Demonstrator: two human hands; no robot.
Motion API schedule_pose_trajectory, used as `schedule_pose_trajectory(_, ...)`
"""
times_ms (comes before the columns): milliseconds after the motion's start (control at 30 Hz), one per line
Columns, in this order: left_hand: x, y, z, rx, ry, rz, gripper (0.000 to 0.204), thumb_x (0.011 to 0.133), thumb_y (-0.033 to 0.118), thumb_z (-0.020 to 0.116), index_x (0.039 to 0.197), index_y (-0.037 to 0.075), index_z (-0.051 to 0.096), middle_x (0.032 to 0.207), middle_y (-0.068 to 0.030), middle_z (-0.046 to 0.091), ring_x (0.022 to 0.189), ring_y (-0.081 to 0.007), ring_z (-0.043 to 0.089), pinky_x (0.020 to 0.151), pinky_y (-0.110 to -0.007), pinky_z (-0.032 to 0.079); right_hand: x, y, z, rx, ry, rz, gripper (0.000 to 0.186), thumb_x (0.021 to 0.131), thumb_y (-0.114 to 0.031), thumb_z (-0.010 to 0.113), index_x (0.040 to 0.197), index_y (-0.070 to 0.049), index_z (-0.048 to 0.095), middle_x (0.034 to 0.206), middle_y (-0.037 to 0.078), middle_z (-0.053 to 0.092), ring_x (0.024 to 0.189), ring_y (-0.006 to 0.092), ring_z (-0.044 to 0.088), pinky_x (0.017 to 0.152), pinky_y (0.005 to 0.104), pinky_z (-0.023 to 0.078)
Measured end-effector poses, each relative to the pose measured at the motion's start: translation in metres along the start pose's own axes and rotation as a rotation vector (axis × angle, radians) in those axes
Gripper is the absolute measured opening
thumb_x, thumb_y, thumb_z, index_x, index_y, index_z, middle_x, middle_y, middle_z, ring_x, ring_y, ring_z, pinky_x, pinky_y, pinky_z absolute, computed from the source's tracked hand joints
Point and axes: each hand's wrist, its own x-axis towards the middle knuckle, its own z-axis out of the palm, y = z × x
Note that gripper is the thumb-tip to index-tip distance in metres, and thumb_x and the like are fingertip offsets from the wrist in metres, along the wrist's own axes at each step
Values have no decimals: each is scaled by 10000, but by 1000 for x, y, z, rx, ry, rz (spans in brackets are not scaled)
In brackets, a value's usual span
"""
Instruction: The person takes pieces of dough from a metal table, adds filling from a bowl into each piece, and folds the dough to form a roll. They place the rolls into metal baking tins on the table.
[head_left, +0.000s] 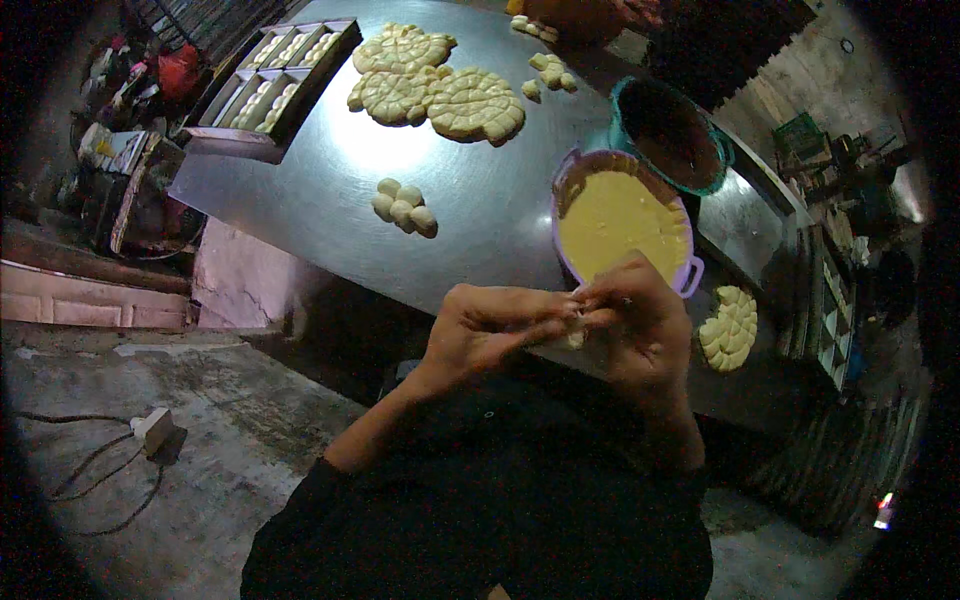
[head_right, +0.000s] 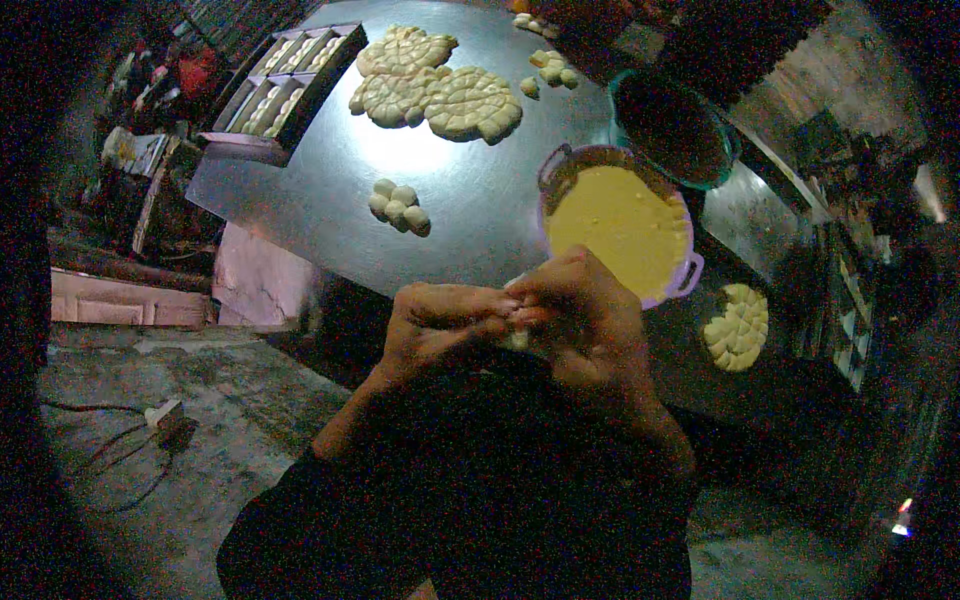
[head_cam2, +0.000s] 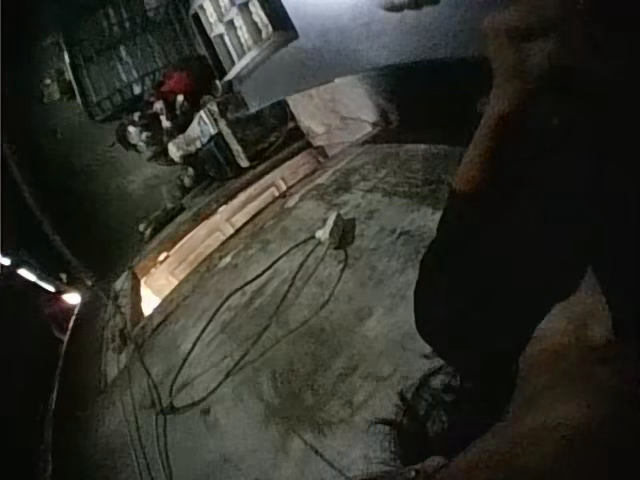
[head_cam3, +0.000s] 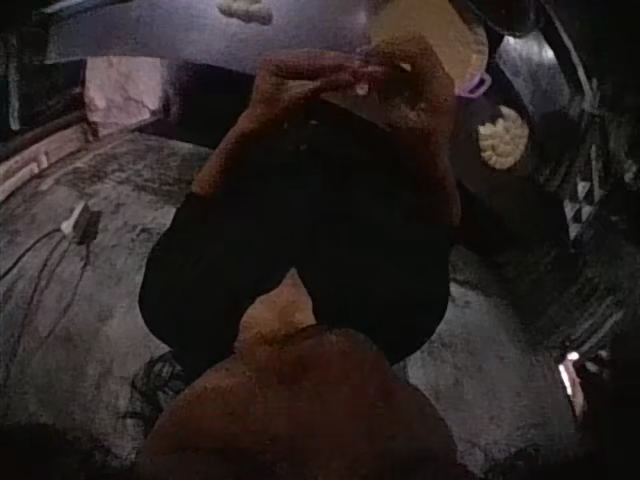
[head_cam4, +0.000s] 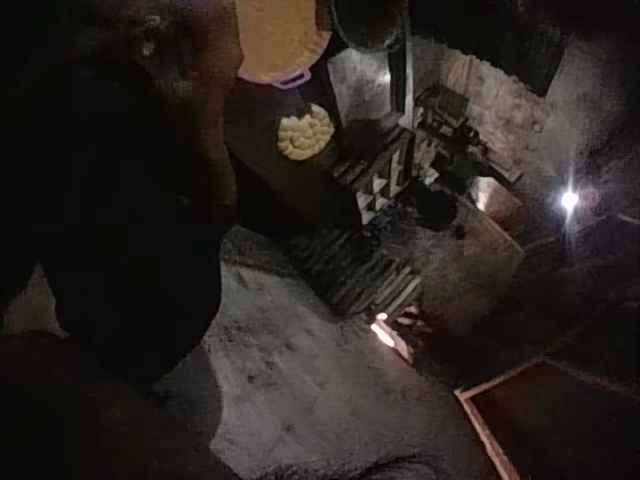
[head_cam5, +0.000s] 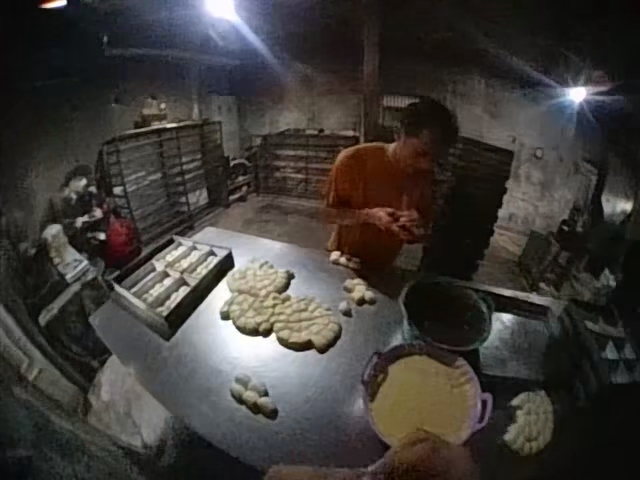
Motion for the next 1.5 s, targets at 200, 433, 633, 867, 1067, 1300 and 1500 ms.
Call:
schedule_pose_trajectory(200,15,-12,-66,-195,126,-313,349,943,300,631,1106,-4,688,943,-26,685,836,-76,593,725,-223,485,45,14,51,-271,-182,-59,542,705,-133,823,1199,-101,601,996,33,664,834,195,575,770,324,477)
schedule_pose_trajectory(433,14,-58,-154,-101,267,-358,324,943,313,627,1073,23,690,862,-3,649,757,-63,552,661,-218,455,102,83,122,-489,-211,-29,554,696,-157,836,1172,-67,570,1009,80,659,890,230,605,783,318,477)
schedule_pose_trajectory(633,26,-118,-215,226,393,-257,304,924,276,647,1112,37,648,945,-70,648,768,-127,597,693,-264,473,116,173,173,290,-151,868,480,787,-19,758,1186,-76,497,973,43,620,891,108,594,766,247,505)
schedule_pose_trajectory(867,48,-147,-255,-815,389,-802,512,1007,384,430,1314,-26,443,1253,-149,543,1095,-282,598,892,-360,510,162,258,182,-417,195,572,185,901,-36,594,1081,5,603,988,121,626,905,202,627,826,323,500)
schedule_pose_trajectory(1067,59,-156,-262,-1116,406,-811,490,996,326,405,1336,-26,404,1287,-176,512,1252,-301,501,999,-427,469,166,268,187,-637,-13,389,223,899,-79,592,1102,-13,655,1027,156,597,916,300,612,829,359,481)
schedule_pose_trajectory(1300,24,-170,-274,99,-84,-746,393,970,361,497,1221,70,580,1099,-88,645,1000,-284,631,850,-390,505,223,360,91,-776,428,627,336,928,-283,597,1073,17,640,998,170,642,905,318,613,808,392,482)
schedule_pose_trajectory(1500,29,-134,-276,1488,-265,126,291,892,159,559,1172,92,599,1097,-64,615,1067,-227,570,930,-395,428,312,404,114,-251,958,626,397,841,-347,678,1003,5,588,952,169,627,852,290,610,743,377,476)
